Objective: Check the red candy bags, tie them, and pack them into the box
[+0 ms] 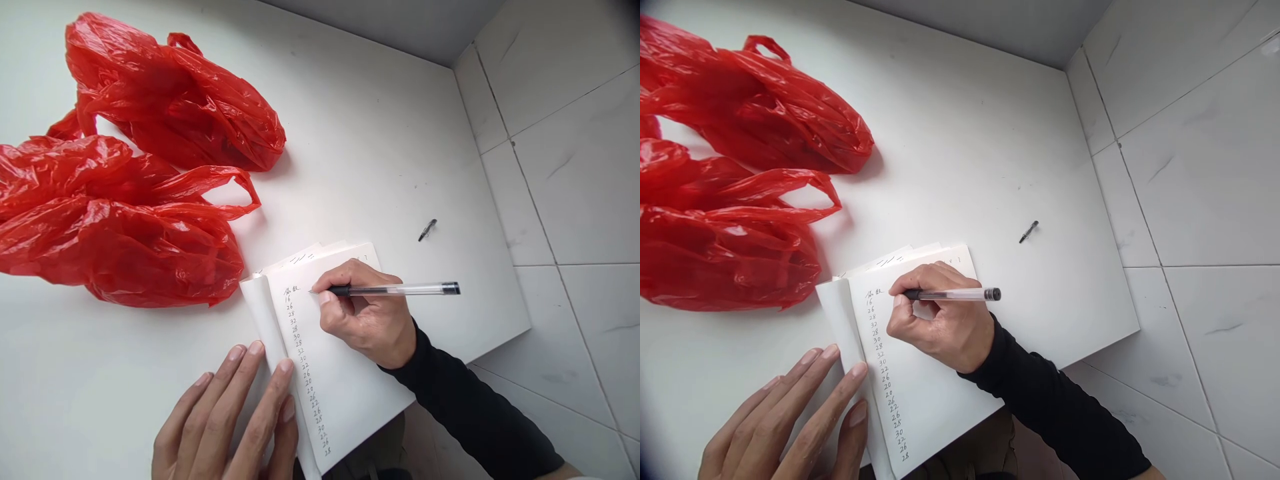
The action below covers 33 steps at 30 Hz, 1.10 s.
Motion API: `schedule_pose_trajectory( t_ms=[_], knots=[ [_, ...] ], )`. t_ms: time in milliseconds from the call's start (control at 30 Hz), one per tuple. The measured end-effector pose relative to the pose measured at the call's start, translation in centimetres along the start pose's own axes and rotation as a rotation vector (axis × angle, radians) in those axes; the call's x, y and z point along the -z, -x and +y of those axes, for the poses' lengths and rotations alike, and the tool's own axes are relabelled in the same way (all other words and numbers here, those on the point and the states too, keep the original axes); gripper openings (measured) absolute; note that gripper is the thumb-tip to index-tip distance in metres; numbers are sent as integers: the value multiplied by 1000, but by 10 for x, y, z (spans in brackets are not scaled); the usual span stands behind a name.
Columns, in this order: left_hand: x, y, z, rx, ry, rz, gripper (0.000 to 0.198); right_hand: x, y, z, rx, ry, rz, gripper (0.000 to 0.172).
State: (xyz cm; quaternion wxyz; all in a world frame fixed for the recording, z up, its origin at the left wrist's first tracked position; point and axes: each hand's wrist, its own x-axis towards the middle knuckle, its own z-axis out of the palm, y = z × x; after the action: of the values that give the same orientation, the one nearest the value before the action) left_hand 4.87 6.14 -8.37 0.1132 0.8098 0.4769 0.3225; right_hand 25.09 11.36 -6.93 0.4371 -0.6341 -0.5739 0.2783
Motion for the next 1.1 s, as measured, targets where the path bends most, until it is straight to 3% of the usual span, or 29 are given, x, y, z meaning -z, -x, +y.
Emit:
schedule_pose_trajectory(
  t_ms=[200,1100],
  knots=[
    [1,0,-1,-79,-26,-55,60,6,0,-2,14,-8,-37,11],
    [2,0,-1,-77,-23,-28,56,2,1,1,13,-4,-43,15]
  ],
)
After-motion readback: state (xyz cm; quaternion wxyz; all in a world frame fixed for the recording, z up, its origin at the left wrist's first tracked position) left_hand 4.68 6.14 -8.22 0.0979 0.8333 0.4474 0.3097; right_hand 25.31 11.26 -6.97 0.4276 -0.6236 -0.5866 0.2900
